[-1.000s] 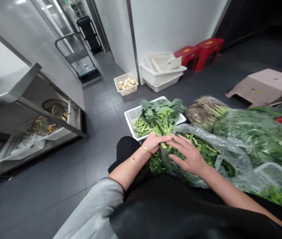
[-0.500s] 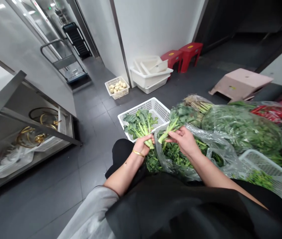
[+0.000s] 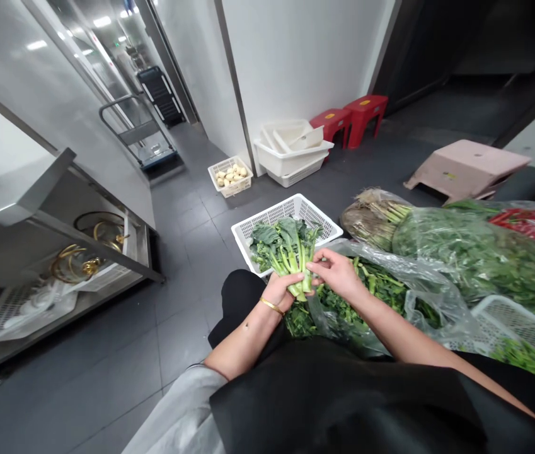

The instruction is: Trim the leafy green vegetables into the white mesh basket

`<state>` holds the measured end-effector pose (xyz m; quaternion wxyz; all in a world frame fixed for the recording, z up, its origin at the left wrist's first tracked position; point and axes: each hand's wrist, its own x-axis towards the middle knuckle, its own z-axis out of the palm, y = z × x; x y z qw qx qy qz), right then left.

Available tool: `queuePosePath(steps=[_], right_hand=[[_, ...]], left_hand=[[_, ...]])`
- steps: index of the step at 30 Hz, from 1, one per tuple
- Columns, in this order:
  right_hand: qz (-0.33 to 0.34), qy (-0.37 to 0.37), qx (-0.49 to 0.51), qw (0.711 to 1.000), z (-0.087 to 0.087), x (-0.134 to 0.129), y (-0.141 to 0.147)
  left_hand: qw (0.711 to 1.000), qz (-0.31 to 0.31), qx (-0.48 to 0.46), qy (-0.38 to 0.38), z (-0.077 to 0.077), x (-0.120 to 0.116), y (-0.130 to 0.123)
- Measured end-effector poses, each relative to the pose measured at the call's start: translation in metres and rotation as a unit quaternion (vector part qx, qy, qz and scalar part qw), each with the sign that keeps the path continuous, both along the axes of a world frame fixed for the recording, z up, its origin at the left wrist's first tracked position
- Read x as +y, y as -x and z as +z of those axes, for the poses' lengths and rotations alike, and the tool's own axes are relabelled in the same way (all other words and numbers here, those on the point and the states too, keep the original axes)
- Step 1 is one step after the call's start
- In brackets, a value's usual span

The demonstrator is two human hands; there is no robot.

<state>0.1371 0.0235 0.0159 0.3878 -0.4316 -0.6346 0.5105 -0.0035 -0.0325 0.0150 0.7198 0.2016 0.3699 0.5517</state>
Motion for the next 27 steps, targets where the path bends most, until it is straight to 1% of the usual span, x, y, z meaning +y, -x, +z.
queuePosePath(steps=[1,2,3,4,5,6,8,9,10,11,12,13,14,15,16,17,18,19,20,21,22,23,24,25,27], right_hand=[[-0.016,-0.076,-0.028,0.997,-0.001,0.001,-0.001],[-0.036,-0.152,-0.050,0.987,-0.003,0.002,-0.001],[-0.056,-0.214,-0.065,0.973,-0.005,0.004,-0.001],[-0.070,-0.257,-0.073,0.961,-0.007,0.007,-0.001],[-0.072,-0.275,-0.079,0.956,-0.009,0.011,0.000],[-0.057,-0.271,-0.088,0.957,-0.009,0.015,0.000],[-0.005,-0.229,-0.130,0.965,-0.007,0.022,0.002],[0.009,-0.214,-0.156,0.964,-0.004,0.022,0.002],[0.007,-0.215,-0.177,0.960,-0.001,0.021,0.002],[-0.003,-0.236,-0.189,0.953,0.002,0.016,0.002],[-0.010,-0.271,-0.192,0.943,0.004,0.009,0.001],[-0.001,-0.313,-0.183,0.932,0.005,0.001,0.000],[0.029,-0.346,-0.168,0.923,0.005,-0.009,-0.002],[0.071,-0.359,-0.149,0.919,0.005,-0.018,-0.005],[0.098,-0.346,-0.128,0.924,0.004,-0.024,-0.007],[0.104,-0.306,-0.109,0.940,0.005,-0.028,-0.010],[0.090,-0.241,-0.088,0.962,0.006,-0.027,-0.012],[0.073,-0.161,-0.064,0.982,0.008,-0.022,-0.015],[0.060,-0.080,-0.039,0.994,0.011,-0.014,-0.017],[0.059,-0.013,-0.015,0.998,0.014,-0.004,-0.018],[0.068,0.034,0.002,0.997,0.017,0.006,-0.019],[0.074,0.059,0.009,0.995,0.020,0.014,-0.019],[0.060,0.064,0.000,0.996,0.022,0.019,-0.019],[0.026,0.051,-0.024,0.998,0.022,0.020,-0.017],[-0.065,-0.022,-0.079,0.995,0.020,0.012,-0.012]], left_hand=[[1.000,-0.008,-0.013,-0.004,0.000,-0.001,-0.001],[1.000,-0.011,-0.028,-0.006,-0.001,-0.003,-0.002],[0.999,-0.008,-0.041,-0.004,-0.003,-0.004,-0.003],[0.999,0.002,-0.048,0.002,-0.005,-0.004,-0.004],[0.999,0.018,-0.043,0.008,-0.008,-0.003,-0.005],[0.999,0.039,-0.024,0.013,-0.010,-0.002,-0.006],[0.996,0.081,0.045,0.012,-0.013,0.002,-0.008],[0.992,0.100,0.078,0.005,-0.013,0.005,-0.008],[0.988,0.117,0.102,-0.004,-0.012,0.008,-0.009],[0.984,0.135,0.112,-0.011,-0.009,0.010,-0.009],[0.982,0.153,0.110,-0.017,-0.006,0.013,-0.009],[0.980,0.169,0.100,-0.020,-0.003,0.016,-0.008],[0.980,0.177,0.089,-0.019,0.001,0.019,-0.006],[0.981,0.177,0.079,-0.015,0.004,0.021,-0.004],[0.984,0.165,0.072,-0.009,0.007,0.023,-0.001],[0.988,0.141,0.065,-0.001,0.009,0.024,0.002],[0.993,0.105,0.061,0.008,0.010,0.024,0.005],[0.996,0.066,0.058,0.013,0.011,0.023,0.007],[0.998,0.030,0.056,0.014,0.011,0.022,0.007],[0.998,-0.002,0.055,0.014,0.010,0.021,0.007],[0.998,-0.023,0.056,0.013,0.008,0.020,0.005],[0.998,-0.032,0.059,0.013,0.007,0.020,0.003],[0.997,-0.028,0.064,0.013,0.004,0.020,0.000],[0.997,-0.015,0.069,0.017,0.002,0.021,-0.002],[0.997,0.021,0.069,0.032,-0.004,0.024,-0.005]])
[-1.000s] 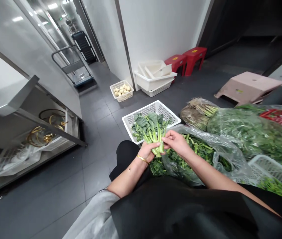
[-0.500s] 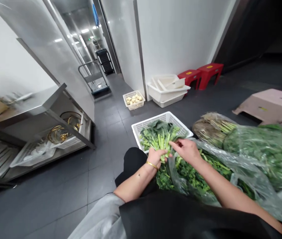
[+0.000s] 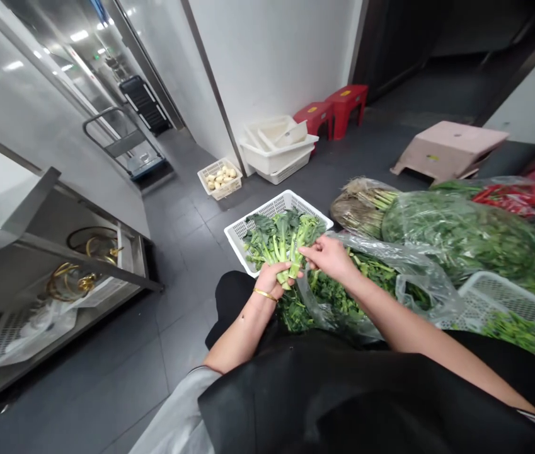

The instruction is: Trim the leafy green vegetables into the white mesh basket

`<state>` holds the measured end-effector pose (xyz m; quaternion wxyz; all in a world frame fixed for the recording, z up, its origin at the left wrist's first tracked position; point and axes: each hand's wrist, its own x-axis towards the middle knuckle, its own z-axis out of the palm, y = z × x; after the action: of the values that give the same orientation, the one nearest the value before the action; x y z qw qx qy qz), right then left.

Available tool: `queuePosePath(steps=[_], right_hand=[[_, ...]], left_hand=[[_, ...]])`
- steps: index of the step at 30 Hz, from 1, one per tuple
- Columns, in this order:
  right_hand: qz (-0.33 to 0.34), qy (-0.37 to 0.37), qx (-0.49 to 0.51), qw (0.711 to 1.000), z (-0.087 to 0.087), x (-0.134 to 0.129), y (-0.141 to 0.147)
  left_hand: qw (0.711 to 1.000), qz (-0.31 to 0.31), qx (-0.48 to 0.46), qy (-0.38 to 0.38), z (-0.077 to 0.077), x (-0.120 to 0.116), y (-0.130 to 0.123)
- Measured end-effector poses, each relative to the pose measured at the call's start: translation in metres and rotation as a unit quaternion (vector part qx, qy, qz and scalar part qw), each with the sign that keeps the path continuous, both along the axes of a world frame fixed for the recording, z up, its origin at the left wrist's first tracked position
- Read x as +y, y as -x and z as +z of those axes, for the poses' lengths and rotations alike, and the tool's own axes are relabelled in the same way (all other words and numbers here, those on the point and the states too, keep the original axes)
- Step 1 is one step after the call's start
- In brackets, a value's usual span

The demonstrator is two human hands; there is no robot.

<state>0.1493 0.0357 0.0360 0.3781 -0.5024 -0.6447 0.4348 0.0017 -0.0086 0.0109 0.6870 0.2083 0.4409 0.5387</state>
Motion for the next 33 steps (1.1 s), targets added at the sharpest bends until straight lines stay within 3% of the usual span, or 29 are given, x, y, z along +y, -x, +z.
queuePosePath(steps=[2,4,10,12,15,17,19,21,25,28,30,32,33], right_hand=[[-0.051,-0.093,-0.026,0.994,-0.005,-0.015,0.005],[-0.052,-0.133,-0.013,0.990,-0.010,-0.024,0.008],[-0.074,0.006,0.086,0.994,-0.009,0.005,0.015],[-0.084,-0.005,0.094,0.992,-0.010,0.013,0.022],[-0.084,-0.106,0.058,0.989,-0.017,0.004,0.032],[-0.004,-0.191,0.034,0.981,-0.024,-0.015,0.035],[0.162,-0.240,0.034,0.957,-0.030,-0.036,0.035],[0.245,-0.197,0.048,0.948,-0.031,-0.048,0.030],[0.132,0.002,0.057,0.990,-0.021,-0.021,0.019],[0.149,0.071,0.030,0.986,-0.011,0.011,0.022],[0.102,0.017,-0.028,0.994,-0.010,0.019,0.028],[0.030,-0.103,-0.104,0.989,-0.015,0.011,0.036],[0.027,-0.179,-0.133,0.974,-0.020,0.003,0.039]], left_hand=[[0.999,0.031,-0.011,0.016,-0.004,0.002,0.000],[0.999,0.047,-0.022,0.009,-0.005,0.002,0.001],[0.982,0.073,0.064,-0.161,0.007,-0.003,-0.012],[0.975,0.077,0.076,-0.194,0.008,-0.001,-0.017],[0.978,0.097,0.055,-0.177,0.004,0.007,-0.016],[0.979,0.138,0.049,-0.143,0.001,0.013,-0.010],[0.979,0.173,0.044,-0.101,-0.001,0.017,0.000],[0.982,0.170,0.024,-0.076,-0.001,0.017,0.012],[0.990,0.101,-0.016,-0.102,0.003,0.005,0.026],[0.992,0.057,-0.024,-0.110,0.006,-0.001,0.022],[0.992,0.069,-0.018,-0.099,0.004,-0.001,0.016],[0.991,0.112,-0.013,-0.077,0.000,0.004,0.012],[0.989,0.132,-0.012,-0.063,-0.002,0.006,0.012]])
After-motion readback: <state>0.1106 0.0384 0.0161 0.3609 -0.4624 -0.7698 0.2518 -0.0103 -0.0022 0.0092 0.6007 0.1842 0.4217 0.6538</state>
